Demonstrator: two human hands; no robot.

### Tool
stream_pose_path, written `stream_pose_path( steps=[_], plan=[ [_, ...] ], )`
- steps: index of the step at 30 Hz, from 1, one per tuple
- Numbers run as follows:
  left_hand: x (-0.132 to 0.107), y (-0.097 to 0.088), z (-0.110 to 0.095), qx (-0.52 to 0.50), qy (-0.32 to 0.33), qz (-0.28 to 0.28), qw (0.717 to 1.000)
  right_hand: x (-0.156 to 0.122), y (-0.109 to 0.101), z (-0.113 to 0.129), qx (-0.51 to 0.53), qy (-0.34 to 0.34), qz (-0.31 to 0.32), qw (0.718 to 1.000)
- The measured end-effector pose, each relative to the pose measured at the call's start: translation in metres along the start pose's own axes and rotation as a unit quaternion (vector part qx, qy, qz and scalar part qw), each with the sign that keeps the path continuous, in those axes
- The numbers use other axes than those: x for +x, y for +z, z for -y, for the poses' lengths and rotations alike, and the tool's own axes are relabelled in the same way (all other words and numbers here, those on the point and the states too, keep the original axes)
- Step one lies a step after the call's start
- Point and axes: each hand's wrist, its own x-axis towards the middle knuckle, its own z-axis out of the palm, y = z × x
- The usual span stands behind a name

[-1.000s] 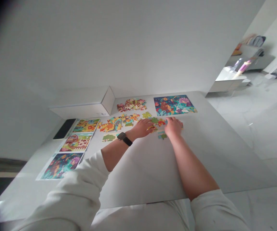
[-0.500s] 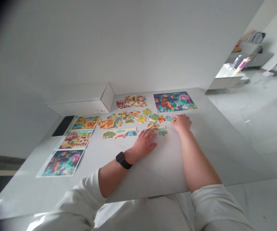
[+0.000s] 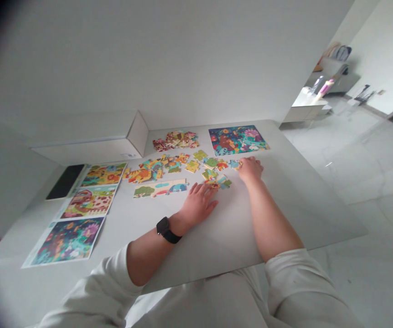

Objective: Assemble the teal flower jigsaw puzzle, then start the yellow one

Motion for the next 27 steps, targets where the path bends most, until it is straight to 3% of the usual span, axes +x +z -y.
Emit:
stream_pose_path(
  steps=[8, 15, 23, 27],
  plan=[
    [-0.001, -0.002, -0.003, -0.005, 0.010, -0.009, 1.000, 0.000, 0.002, -0.001, 0.008, -0.005, -0.009, 1.000],
    [0.001, -0.010, -0.004, -0.034, 0.055, -0.021, 0.998, -0.002, 0.002, 0.000, 0.019, -0.009, -0.016, 1.000],
    [0.001, -0.007, -0.001, -0.036, 0.075, -0.032, 0.996, 0.002, 0.008, -0.005, 0.033, -0.005, -0.061, 0.998],
    [0.001, -0.008, -0.002, -0.044, 0.075, -0.027, 0.996, 0.001, 0.007, 0.004, 0.082, -0.085, -0.096, 0.988]
  ],
)
